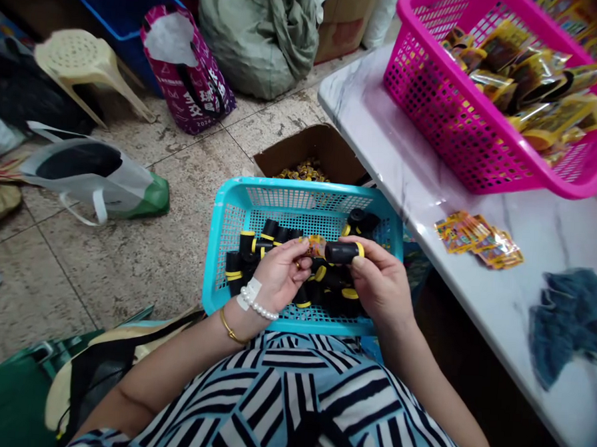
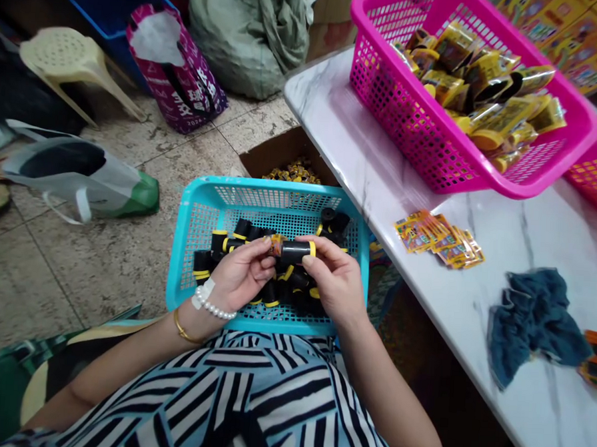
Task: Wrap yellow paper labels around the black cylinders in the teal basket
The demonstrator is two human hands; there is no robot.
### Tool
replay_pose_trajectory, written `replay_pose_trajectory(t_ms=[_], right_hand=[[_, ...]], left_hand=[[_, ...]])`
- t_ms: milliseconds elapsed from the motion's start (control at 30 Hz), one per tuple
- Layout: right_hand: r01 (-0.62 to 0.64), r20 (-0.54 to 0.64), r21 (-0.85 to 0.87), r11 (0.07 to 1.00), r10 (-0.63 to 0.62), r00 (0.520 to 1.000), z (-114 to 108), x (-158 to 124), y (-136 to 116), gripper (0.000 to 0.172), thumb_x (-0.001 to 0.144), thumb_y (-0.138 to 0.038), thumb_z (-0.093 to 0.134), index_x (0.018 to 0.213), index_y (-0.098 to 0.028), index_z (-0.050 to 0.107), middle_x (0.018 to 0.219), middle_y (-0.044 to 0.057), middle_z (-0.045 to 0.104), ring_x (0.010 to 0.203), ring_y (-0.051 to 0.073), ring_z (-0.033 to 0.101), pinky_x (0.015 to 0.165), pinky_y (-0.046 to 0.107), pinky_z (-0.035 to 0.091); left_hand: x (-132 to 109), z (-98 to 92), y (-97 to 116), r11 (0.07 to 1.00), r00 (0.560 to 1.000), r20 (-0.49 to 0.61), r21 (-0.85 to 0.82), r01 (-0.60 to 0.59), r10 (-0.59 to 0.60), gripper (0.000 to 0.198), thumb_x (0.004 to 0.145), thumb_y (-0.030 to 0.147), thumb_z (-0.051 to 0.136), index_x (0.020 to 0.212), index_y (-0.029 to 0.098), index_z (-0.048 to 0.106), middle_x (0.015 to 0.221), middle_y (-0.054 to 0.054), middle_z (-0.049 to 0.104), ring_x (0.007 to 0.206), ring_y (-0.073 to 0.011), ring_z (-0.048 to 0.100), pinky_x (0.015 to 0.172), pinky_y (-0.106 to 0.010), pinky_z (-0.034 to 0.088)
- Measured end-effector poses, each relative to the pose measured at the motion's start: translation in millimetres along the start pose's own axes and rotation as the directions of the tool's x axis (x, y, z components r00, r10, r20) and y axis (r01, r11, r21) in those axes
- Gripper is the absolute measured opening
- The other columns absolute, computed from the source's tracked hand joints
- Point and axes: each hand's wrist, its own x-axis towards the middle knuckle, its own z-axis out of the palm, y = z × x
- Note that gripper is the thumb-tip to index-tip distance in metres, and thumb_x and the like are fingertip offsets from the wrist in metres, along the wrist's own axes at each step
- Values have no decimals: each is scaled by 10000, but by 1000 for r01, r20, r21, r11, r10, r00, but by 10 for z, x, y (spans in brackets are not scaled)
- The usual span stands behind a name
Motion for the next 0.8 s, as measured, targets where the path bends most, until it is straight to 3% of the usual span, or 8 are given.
replay_pose_trajectory(t_ms=[67,133,333,567,700,800], right_hand=[[6,9,61,998,-7,1000,10,22,41,280,852,-393,663,1084,-242,705,1175,58,702,1088,230,655,989,397,516],[-20,11,78,997,19,1000,34,29,57,271,862,-381,657,1090,-239,694,1215,64,699,1107,230,660,1016,411,506],[-8,-120,-69,998,0,993,128,-23,-31,254,864,-377,657,1062,-218,664,1136,76,735,992,214,706,900,367,576],[-6,-173,-58,998,-5,985,167,-42,-6,227,868,-367,650,1043,-224,632,1003,55,750,860,198,726,824,358,611],[46,-128,-203,978,-73,989,134,-122,15,235,871,-339,647,1080,-234,626,982,53,745,818,191,723,776,337,614],[128,-106,-343,931,-174,979,118,-160,0,258,864,-307,653,1112,-241,635,1080,70,734,908,205,723,840,350,602]], left_hand=[[-16,13,16,1000,1000,16,-8,20,-19,168,703,131,764,774,105,614,719,-1,622,470,-20,444,373,-128,235],[-28,30,30,999,998,33,-16,48,-47,160,712,141,762,770,105,617,695,4,615,455,-15,427,368,-125,230],[-12,30,27,991,991,60,-49,123,-120,124,752,164,723,761,105,614,648,2,621,396,-3,349,346,-124,193],[-8,10,-8,999,997,66,-3,44,-44,221,688,178,785,740,114,580,696,-1,638,399,-1,395,342,-118,195],[-38,15,-6,995,995,57,-47,84,-81,186,718,154,752,723,112,571,649,8,605,394,10,343,342,-110,188],[-41,26,-4,992,994,47,-73,101,-97,160,735,147,731,715,112,577,630,12,592,387,11,318,337,-111,179]])
